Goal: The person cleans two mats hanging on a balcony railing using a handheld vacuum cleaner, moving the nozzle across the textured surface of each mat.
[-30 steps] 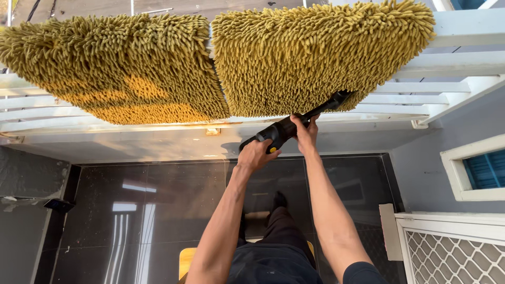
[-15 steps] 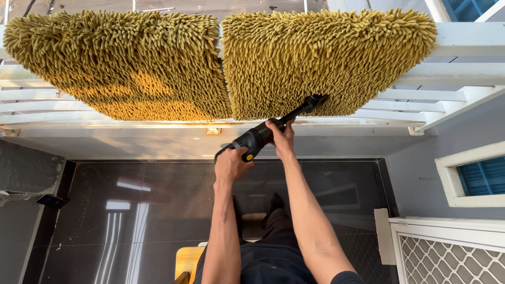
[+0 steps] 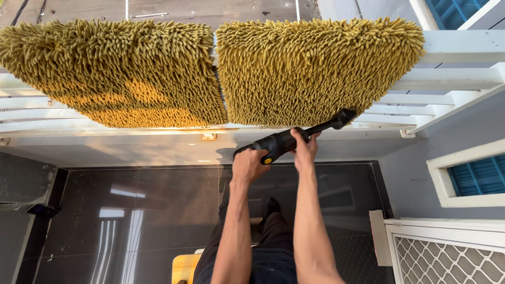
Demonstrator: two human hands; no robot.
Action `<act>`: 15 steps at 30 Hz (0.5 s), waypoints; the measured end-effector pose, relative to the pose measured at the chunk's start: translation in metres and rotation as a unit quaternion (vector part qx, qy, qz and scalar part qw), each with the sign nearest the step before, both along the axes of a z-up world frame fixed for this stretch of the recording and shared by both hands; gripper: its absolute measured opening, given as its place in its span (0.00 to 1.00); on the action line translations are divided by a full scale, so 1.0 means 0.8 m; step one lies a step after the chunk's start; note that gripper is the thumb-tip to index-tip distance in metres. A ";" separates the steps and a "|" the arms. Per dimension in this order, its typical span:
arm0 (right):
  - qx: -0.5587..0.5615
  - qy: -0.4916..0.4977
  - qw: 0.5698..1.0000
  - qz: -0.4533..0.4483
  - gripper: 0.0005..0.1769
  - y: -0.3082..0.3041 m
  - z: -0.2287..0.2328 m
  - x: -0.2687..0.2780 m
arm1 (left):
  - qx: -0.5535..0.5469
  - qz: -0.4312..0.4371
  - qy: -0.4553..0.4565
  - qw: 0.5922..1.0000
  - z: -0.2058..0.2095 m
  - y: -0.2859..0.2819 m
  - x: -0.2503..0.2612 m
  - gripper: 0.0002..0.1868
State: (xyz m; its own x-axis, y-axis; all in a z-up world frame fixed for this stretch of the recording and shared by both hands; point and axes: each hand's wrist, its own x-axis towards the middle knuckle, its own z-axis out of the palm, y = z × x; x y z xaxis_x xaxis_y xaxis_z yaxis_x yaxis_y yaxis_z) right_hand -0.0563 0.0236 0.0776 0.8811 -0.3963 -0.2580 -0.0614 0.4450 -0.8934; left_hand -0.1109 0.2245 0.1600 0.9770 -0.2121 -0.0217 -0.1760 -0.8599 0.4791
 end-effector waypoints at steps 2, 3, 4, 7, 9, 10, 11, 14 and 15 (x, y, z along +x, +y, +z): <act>-0.003 0.010 1.000 0.003 0.38 -0.015 0.005 0.018 | 0.002 -0.012 -0.003 1.000 0.002 -0.016 0.015 0.26; -0.008 0.007 1.000 0.010 0.38 -0.020 0.005 0.023 | 0.004 -0.018 -0.005 1.000 0.003 -0.019 0.022 0.26; -0.013 0.003 1.000 0.019 0.37 -0.023 0.007 0.031 | 0.000 -0.014 -0.011 1.000 0.003 -0.019 0.030 0.26; -0.016 -0.006 0.999 0.047 0.36 -0.019 0.010 0.049 | -0.004 0.002 -0.014 1.000 -0.001 -0.018 0.041 0.26; -0.020 -0.001 0.998 0.051 0.37 -0.009 0.014 0.058 | 0.007 0.015 0.000 1.000 -0.002 -0.008 0.048 0.26; -0.026 0.009 0.998 0.048 0.37 0.000 0.015 0.058 | 0.007 0.015 -0.007 1.000 -0.003 0.000 0.049 0.26; -0.032 0.019 0.998 0.045 0.38 0.009 0.016 0.058 | 0.008 0.014 -0.013 1.000 -0.003 0.008 0.050 0.26; -0.022 0.014 0.998 0.055 0.36 0.037 0.018 0.059 | 0.006 0.032 -0.032 0.999 0.001 0.030 0.043 0.27; -0.024 0.013 0.998 0.061 0.36 0.047 0.020 0.060 | 0.005 0.041 -0.038 0.998 0.004 0.039 0.039 0.27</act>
